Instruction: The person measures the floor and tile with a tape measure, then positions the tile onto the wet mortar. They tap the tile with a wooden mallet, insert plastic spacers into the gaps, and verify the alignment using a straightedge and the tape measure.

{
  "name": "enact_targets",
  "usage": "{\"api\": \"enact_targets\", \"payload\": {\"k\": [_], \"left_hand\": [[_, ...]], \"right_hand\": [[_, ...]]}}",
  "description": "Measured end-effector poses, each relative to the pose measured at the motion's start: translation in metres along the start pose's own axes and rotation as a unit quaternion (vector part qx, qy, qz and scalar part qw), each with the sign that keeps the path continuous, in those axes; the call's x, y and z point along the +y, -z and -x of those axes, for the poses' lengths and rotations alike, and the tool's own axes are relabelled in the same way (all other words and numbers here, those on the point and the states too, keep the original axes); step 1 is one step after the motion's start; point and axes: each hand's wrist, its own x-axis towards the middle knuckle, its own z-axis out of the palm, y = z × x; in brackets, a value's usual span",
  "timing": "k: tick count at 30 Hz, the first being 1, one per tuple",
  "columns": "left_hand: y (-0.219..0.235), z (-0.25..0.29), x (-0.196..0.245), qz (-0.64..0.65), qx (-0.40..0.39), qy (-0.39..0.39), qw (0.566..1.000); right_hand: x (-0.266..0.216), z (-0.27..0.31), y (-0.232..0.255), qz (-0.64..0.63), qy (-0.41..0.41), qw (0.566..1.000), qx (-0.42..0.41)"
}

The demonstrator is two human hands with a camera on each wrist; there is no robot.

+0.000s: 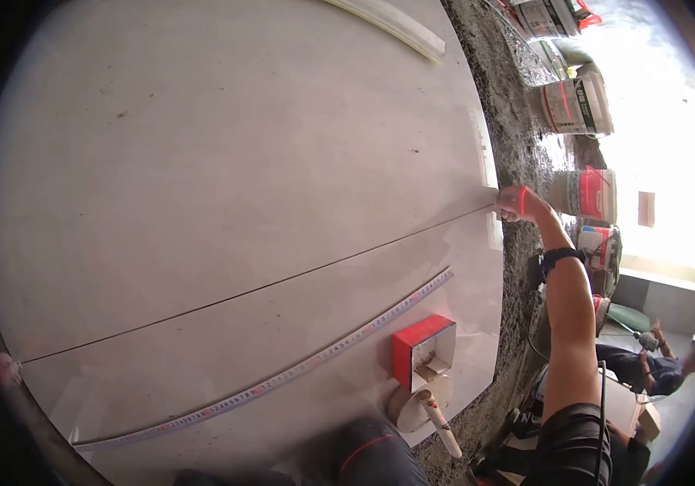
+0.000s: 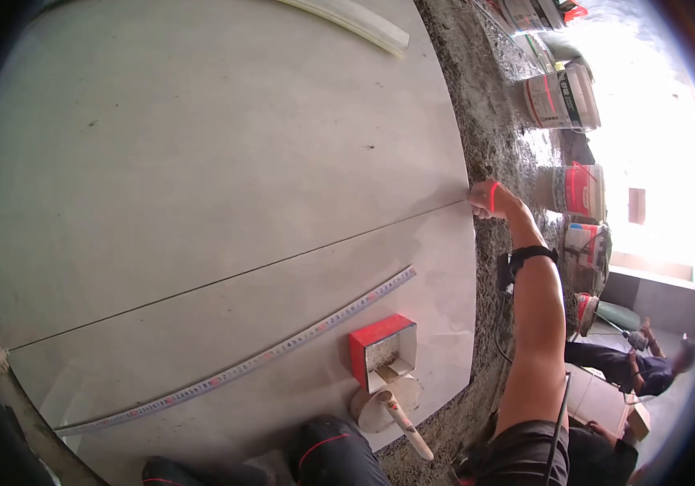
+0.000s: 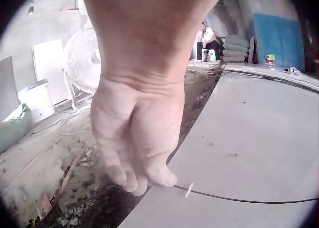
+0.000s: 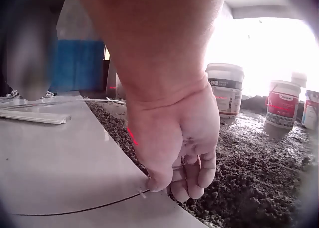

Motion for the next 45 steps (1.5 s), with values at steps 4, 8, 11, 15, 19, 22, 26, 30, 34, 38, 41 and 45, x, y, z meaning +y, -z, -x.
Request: {"api": "enact_targets", "payload": {"k": [4,8,11,15,19,22,26,30,34,38,41,45], "left_hand": [[-0.004,0.003,0.002,0.014,0.000,-0.002,1.000],[-0.006,0.003,0.006,0.019,-0.001,-0.005,1.000],[-0.006,0.004,0.009,0.022,-0.003,-0.007,1.000],[-0.007,0.008,0.011,0.028,-0.003,-0.008,1.000],[-0.005,0.012,0.020,0.027,-0.004,-0.010,1.000],[-0.005,0.016,0.030,0.021,-0.007,-0.007,1.000],[-0.001,0.021,0.041,0.009,-0.013,-0.002,1.000],[-0.002,0.019,0.028,0.026,-0.003,-0.009,1.000],[-0.007,0.018,0.021,0.038,0.004,-0.014,0.999],[-0.009,0.017,0.016,0.041,0.010,-0.016,0.999],[-0.009,0.017,0.016,0.046,0.013,-0.019,0.999],[-0.012,0.015,0.014,0.049,0.013,-0.020,0.999]], "right_hand": [[0.012,-0.009,0.003,0.004,0.044,0.999,-0.008],[0.007,-0.013,0.006,0.000,0.030,0.999,0.020],[-0.001,-0.010,0.007,0.008,0.005,1.000,0.008],[-0.009,-0.003,-0.001,0.028,-0.002,1.000,0.008],[0.013,-0.016,-0.001,-0.013,-0.013,1.000,0.003],[0.019,-0.020,-0.002,-0.010,-0.029,0.999,0.013],[0.025,-0.028,-0.006,0.096,0.047,0.992,0.061],[0.022,-0.022,-0.008,0.070,0.040,0.995,0.065],[0.029,-0.026,-0.011,0.046,0.030,0.997,0.058],[0.020,-0.022,-0.009,0.092,0.030,0.993,0.073],[0.019,-0.021,-0.010,0.096,0.036,0.991,0.086],[0.021,-0.021,-0.011,0.080,0.026,0.993,0.077]]}}
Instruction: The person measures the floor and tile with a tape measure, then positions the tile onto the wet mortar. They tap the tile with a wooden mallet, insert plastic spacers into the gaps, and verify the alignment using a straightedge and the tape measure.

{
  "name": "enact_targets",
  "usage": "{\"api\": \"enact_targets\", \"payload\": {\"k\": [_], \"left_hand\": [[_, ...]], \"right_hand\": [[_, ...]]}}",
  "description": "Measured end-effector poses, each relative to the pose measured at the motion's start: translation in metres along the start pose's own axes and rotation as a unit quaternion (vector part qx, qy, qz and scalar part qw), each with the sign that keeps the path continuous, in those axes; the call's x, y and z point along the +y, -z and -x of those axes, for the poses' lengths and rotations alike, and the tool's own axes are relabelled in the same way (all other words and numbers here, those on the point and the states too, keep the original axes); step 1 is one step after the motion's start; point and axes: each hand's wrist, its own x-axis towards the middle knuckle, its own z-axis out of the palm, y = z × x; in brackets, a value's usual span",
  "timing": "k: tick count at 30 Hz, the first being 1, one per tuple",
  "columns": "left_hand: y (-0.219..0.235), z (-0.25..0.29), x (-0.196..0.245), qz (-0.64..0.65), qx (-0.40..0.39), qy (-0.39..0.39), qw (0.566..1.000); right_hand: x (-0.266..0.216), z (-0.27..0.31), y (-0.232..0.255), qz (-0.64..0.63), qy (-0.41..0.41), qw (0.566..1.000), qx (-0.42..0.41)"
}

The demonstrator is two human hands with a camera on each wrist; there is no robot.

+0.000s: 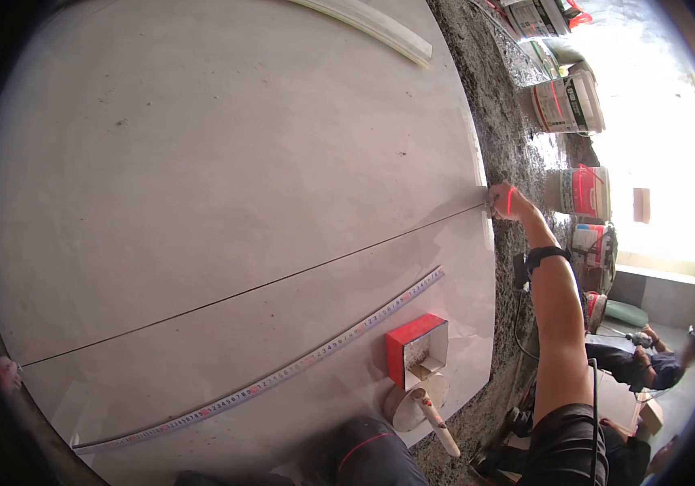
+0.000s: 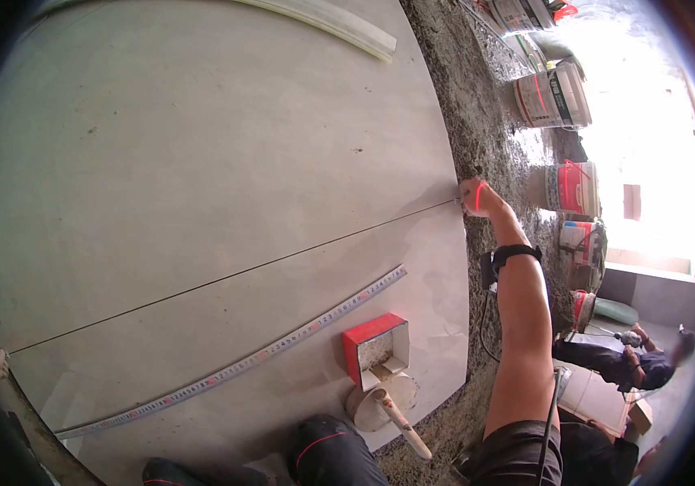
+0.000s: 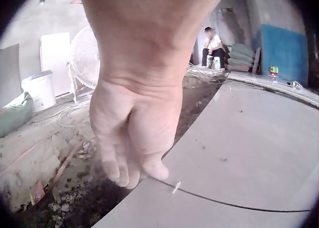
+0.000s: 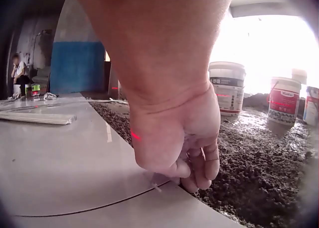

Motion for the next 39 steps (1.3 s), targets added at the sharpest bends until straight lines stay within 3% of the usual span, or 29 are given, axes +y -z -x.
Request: {"api": "enact_targets", "payload": {"k": [7,12,21,33,36,39], "left_hand": [[-0.002,-0.002,-0.001,0.009,0.005,-0.004,1.000],[-0.001,-0.005,-0.001,0.014,0.005,-0.007,1.000],[-0.005,0.001,0.007,0.028,0.009,-0.016,0.999],[0.002,-0.007,-0.013,0.030,-0.010,-0.019,0.999],[0.003,-0.005,-0.004,-0.016,0.001,-0.018,1.000],[0.004,-0.007,-0.004,0.011,-0.011,-0.038,0.999]], "right_hand": [[-0.004,0.005,0.002,0.064,0.034,0.997,0.015],[-0.026,0.013,0.006,-0.021,-0.022,0.999,0.026],[-0.003,0.000,0.002,-0.010,0.011,1.000,0.009],[-0.010,0.009,0.001,0.032,0.007,0.999,0.006],[0.012,-0.003,-0.007,0.059,0.007,0.998,0.033],[-0.004,0.006,-0.006,0.056,-0.012,0.998,0.038]]}}
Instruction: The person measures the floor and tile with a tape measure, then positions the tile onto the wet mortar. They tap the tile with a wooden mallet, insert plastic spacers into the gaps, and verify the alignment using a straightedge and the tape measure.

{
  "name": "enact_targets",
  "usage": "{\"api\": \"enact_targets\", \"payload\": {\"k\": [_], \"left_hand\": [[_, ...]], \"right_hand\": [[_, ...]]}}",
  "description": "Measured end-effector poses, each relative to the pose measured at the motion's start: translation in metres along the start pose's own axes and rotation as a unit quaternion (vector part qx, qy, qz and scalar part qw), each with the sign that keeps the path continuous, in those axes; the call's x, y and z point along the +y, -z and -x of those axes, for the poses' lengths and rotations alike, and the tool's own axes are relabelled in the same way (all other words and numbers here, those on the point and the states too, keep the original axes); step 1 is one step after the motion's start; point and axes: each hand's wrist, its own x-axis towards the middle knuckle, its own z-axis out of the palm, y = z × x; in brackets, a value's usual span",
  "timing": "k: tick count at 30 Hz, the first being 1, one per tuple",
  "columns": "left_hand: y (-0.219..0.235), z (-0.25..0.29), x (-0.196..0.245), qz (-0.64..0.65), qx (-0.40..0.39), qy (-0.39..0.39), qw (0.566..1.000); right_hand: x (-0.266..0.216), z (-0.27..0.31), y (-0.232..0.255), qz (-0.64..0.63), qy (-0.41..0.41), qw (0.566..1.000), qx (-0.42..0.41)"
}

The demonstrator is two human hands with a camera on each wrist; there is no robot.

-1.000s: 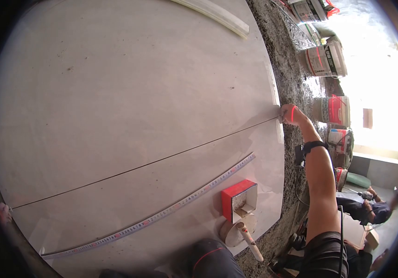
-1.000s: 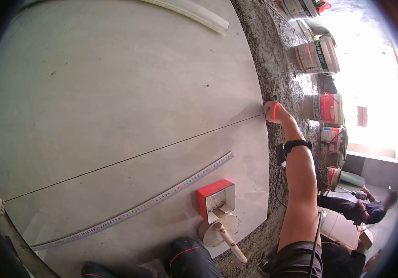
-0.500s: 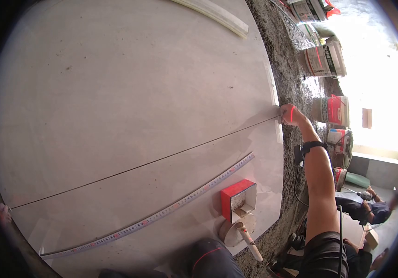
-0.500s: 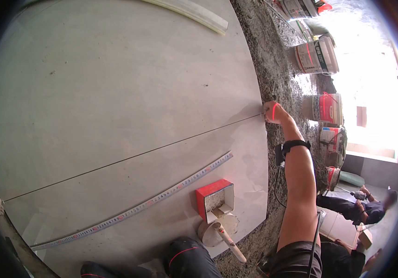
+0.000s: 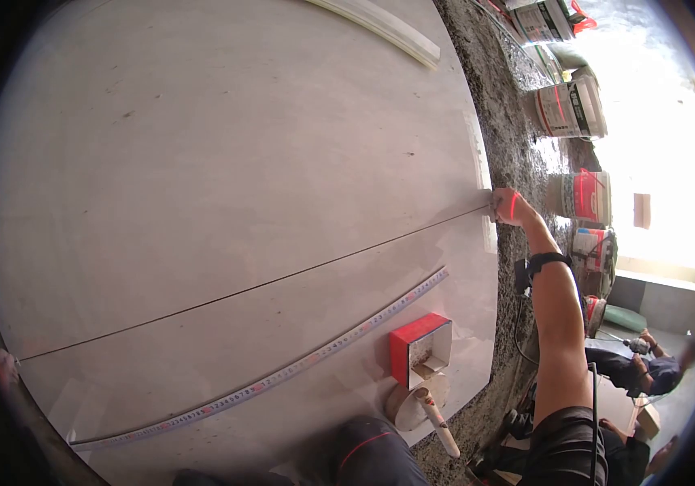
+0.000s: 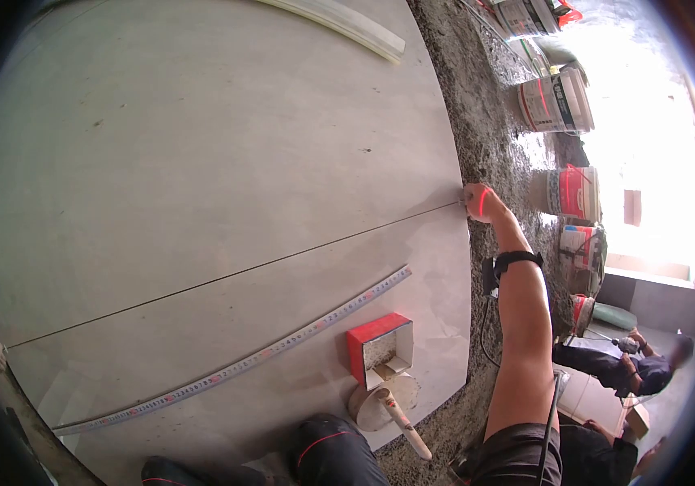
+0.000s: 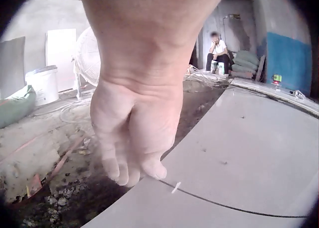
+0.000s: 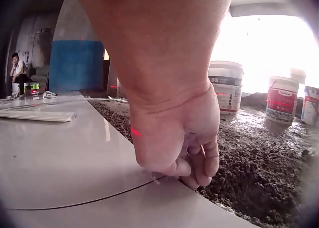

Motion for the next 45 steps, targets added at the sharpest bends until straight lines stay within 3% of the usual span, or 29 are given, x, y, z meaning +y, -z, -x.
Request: {"api": "enact_targets", "payload": {"k": [7,9,11,12,13,14,15,16,17,18,19,20,22,24,25,28,29,31,33,35,37,39,40,42,45], "left_hand": [[-0.004,0.007,0.011,0.063,0.005,0.009,0.998],[-0.005,0.010,0.019,0.043,0.008,0.004,0.999],[-0.008,0.008,0.003,-0.050,0.021,-0.019,0.998],[-0.010,0.006,-0.004,-0.053,0.022,-0.026,0.998],[-0.014,0.007,-0.009,-0.055,0.069,-0.032,0.996],[-0.019,0.005,-0.022,-0.057,0.116,-0.038,0.991],[-0.024,0.004,-0.035,-0.059,0.163,-0.043,0.984],[-0.027,-0.013,-0.062,-0.165,0.265,-0.145,0.939],[-0.032,-0.026,-0.080,-0.304,0.406,-0.214,0.835],[-0.038,-0.037,-0.094,-0.400,0.542,-0.231,0.702],[-0.066,-0.013,-0.049,-0.255,0.497,-0.201,0.804],[-0.103,0.024,0.028,-0.098,0.466,-0.156,0.865],[-0.181,0.075,0.138,-0.103,0.491,-0.273,0.821],[-0.264,0.123,0.243,-0.064,0.463,-0.293,0.834],[-0.301,0.132,0.276,-0.084,0.471,-0.405,0.779],[-0.404,0.210,0.392,-0.056,0.405,-0.499,0.764],[-0.435,0.234,0.415,-0.064,0.386,-0.519,0.760],[-0.487,0.273,0.442,-0.071,0.248,-0.569,0.781],[-0.523,0.281,0.442,-0.070,0.089,-0.505,0.856],[-0.547,0.283,0.442,-0.124,0.087,-0.487,0.860],[-0.558,0.295,0.445,-0.172,0.085,-0.464,0.865],[-0.567,0.311,0.456,-0.321,0.090,-0.436,0.836],[-0.571,0.315,0.460,-0.324,0.096,-0.438,0.833],[-0.578,0.316,0.466,-0.387,0.065,-0.366,0.844],[-0.581,0.311,0.464,-0.392,0.074,-0.375,0.837]], "right_hand": [[0.007,0.009,-0.011,-0.007,0.023,1.000,0.013],[0.015,0.034,-0.031,0.020,0.147,0.958,0.246],[0.015,0.086,-0.046,-0.044,0.105,0.962,0.249],[0.015,0.121,-0.059,-0.104,0.058,0.970,0.212],[-0.002,0.165,-0.069,-0.064,0.063,0.971,0.223],[0.024,0.196,-0.102,-0.011,0.148,0.954,0.260],[0.035,0.240,-0.129,0.105,0.186,0.947,0.238],[0.005,0.296,-0.137,0.054,0.122,0.968,0.212],[-0.022,0.341,-0.146,-0.215,-0.066,0.968,0.110],[-0.008,0.383,-0.193,-0.237,-0.135,0.958,0.084],[-0.037,0.417,-0.194,-0.342,-0.208,0.917,-0.006],[-0.065,0.446,-0.191,-0.331,-0.159,0.930,-0.021],[-0.084,0.475,-0.213,-0.331,-0.038,0.940,-0.066],[-0.108,0.485,-0.217,-0.255,-0.036,0.966,-0.002],[-0.103,0.487,-0.233,-0.260,-0.058,0.964,-0.015],[-0.094,0.493,-0.240,-0.281,-0.073,0.957,-0.001],[-0.085,0.499,-0.253,-0.329,-0.066,0.941,0.043],[-0.069,0.515,-0.256,-0.320,-0.078,0.944,0.012],[-0.047,0.525,-0.262,-0.279,-0.092,0.956,-0.013],[-0.022,0.531,-0.270,-0.262,-0.112,0.959,-0.015],[0.005,0.535,-0.279,-0.279,-0.150,0.947,0.052],[0.043,0.524,-0.280,-0.285,-0.193,0.935,0.085],[0.062,0.516,-0.279,-0.285,-0.217,0.927,0.107],[0.102,0.495,-0.269,-0.264,-0.240,0.922,0.151],[0.159,0.456,-0.249,-0.233,-0.264,0.907,0.232]]}}
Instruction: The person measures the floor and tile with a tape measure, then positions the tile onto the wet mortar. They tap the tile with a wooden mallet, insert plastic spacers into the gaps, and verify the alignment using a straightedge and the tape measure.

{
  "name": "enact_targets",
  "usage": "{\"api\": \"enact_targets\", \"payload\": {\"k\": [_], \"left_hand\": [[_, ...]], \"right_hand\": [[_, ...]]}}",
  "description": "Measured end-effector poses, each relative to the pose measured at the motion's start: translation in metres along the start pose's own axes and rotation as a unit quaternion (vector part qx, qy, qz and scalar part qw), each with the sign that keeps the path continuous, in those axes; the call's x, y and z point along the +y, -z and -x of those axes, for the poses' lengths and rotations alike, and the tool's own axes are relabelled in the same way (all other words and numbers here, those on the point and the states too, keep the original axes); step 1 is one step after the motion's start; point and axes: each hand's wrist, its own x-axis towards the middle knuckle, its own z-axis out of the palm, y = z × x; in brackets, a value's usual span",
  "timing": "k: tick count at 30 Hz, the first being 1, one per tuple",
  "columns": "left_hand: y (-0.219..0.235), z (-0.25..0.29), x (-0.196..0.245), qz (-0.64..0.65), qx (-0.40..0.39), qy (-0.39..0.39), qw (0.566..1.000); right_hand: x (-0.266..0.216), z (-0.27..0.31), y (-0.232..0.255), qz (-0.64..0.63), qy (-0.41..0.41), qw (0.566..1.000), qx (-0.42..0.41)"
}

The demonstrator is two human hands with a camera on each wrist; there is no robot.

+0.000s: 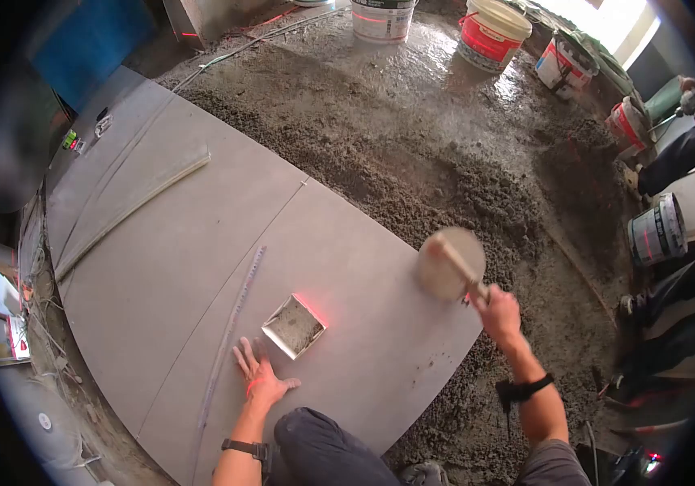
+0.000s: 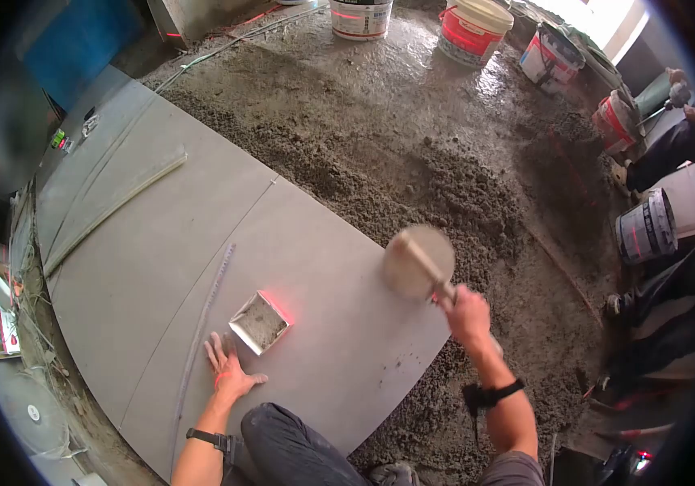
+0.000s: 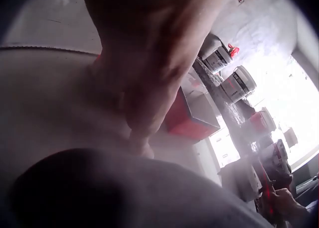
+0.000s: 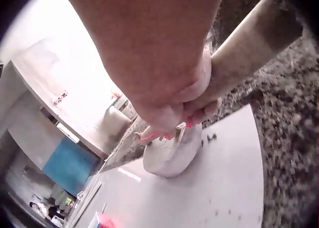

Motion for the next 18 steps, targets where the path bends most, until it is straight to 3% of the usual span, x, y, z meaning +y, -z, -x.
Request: {"api": "enact_targets", "payload": {"k": [7,18], "left_hand": [[-0.002,-0.002,-0.002,-0.017,-0.008,0.004,1.000],[0.000,-0.004,-0.002,-0.021,-0.028,0.003,0.999]], "right_hand": [[0.011,-0.087,0.049,-0.075,-0.016,0.994,0.084],[-0.015,-0.082,0.013,0.003,0.064,0.998,-0.022]]}}
